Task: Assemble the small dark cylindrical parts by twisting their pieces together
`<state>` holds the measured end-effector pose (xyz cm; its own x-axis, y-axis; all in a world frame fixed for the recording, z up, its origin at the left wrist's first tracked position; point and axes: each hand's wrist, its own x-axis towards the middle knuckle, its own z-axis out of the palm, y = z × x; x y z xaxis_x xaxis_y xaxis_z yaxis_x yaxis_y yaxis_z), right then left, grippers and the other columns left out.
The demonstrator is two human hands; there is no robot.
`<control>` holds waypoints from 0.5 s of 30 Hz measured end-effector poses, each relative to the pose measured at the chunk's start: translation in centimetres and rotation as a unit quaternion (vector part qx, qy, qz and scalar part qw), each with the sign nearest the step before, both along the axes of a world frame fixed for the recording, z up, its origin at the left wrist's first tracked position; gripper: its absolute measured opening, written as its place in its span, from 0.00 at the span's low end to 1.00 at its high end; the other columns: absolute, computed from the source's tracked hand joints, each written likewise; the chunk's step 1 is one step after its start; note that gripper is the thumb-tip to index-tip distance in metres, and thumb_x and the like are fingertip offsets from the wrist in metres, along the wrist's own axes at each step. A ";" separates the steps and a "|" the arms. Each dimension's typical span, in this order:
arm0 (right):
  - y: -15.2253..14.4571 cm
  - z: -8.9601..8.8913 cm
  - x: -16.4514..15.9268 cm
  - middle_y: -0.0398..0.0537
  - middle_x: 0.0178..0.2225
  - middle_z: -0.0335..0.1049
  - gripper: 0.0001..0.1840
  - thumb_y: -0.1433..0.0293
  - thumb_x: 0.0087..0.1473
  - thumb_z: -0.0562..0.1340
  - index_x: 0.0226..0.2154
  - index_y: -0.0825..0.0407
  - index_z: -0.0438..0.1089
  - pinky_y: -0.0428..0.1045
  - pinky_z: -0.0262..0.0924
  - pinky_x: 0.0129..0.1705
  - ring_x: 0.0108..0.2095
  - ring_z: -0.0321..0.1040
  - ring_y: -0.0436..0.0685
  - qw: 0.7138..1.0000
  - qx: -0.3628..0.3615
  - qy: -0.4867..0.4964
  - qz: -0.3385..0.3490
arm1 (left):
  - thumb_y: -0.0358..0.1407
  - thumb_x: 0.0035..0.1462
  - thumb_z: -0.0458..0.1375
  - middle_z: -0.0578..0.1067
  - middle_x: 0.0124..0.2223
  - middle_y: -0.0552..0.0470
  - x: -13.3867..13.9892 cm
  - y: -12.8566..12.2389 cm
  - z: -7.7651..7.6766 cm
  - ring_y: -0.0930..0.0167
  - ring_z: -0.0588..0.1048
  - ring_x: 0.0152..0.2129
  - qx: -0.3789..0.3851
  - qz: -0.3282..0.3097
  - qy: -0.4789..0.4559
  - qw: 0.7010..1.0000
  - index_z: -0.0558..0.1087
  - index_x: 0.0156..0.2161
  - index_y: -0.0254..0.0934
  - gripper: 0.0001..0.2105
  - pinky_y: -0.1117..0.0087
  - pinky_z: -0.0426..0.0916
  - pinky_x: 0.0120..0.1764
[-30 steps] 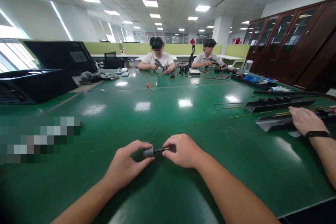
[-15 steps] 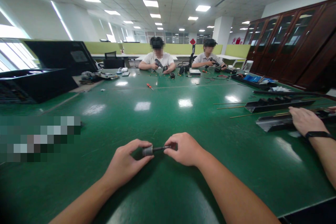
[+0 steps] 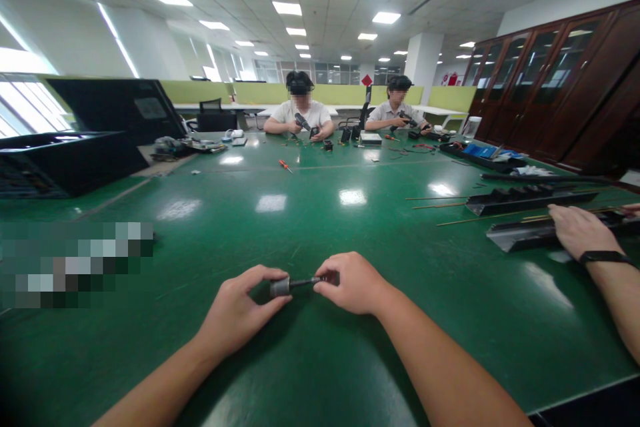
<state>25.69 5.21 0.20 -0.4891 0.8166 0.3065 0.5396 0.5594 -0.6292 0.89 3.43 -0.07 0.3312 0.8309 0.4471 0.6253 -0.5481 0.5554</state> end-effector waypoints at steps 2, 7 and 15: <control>0.0 0.0 0.0 0.45 0.30 0.76 0.06 0.69 0.53 0.66 0.35 0.53 0.78 0.45 0.59 0.34 0.30 0.69 0.51 1.000 -0.007 -0.002 -0.001 | 0.35 0.51 0.66 0.79 0.38 0.56 0.0 0.0 0.0 0.70 0.77 0.35 -0.007 0.006 0.000 1.000 0.76 0.41 0.43 0.10 0.68 0.69 0.40; 0.1 -0.1 0.1 0.44 0.30 0.76 0.07 0.69 0.53 0.66 0.35 0.53 0.78 0.45 0.59 0.34 0.30 0.69 0.51 1.000 -0.016 0.002 -0.006 | 0.35 0.51 0.66 0.79 0.39 0.57 -0.1 0.2 0.0 0.70 0.77 0.36 -0.018 0.008 0.002 1.000 0.75 0.41 0.45 0.10 0.68 0.69 0.41; 0.2 -0.1 0.1 0.44 0.30 0.76 0.07 0.68 0.52 0.66 0.35 0.52 0.78 0.45 0.60 0.34 0.30 0.69 0.51 1.000 -0.023 0.000 -0.016 | 0.37 0.51 0.66 0.79 0.39 0.56 -0.2 0.3 0.1 0.68 0.77 0.36 -0.032 0.013 0.006 0.999 0.76 0.41 0.44 0.11 0.67 0.69 0.41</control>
